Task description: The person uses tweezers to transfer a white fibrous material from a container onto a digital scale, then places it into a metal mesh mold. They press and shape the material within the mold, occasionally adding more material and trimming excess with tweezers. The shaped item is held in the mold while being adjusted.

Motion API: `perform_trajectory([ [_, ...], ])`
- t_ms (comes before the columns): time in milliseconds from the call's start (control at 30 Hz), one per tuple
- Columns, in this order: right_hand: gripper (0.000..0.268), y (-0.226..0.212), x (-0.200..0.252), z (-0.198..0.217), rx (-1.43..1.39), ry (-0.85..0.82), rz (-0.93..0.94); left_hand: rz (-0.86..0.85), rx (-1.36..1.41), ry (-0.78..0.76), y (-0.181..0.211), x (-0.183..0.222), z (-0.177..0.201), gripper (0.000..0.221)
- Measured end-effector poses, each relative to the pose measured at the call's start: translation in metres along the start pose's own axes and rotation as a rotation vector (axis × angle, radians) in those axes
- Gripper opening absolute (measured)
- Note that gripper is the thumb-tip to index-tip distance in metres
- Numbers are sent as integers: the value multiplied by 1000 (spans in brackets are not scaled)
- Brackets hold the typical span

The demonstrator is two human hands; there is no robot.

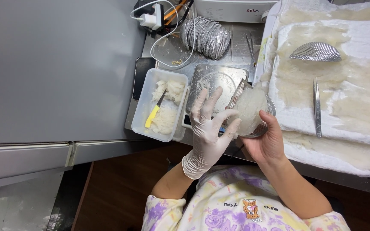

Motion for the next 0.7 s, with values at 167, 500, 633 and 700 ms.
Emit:
perform_trajectory([
  [167, 57, 2, -4, 6, 12, 10, 4, 39, 74, -9, -5, 1, 0, 10],
  [500, 58, -1, 2, -2, -13, 16, 7, 41, 66, -15, 2, -4, -1, 14],
  [633, 58, -4, 1, -3, -22, 17, 19, 12, 50, 9, 4, -1, 0, 11],
  [700, 58, -5, 1, -3, -31, 20, 19, 1, 18, 18, 5, 1, 1, 11],
])
Point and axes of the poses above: each hand's wrist, its own x-axis away from the middle knuckle, its own z-axis out of the back of the hand, y = z × x, the point moved 7 cm from there along -x, towards the middle knuckle, and after that the axes turned 5 degrees about z, right-handed, at the moved point
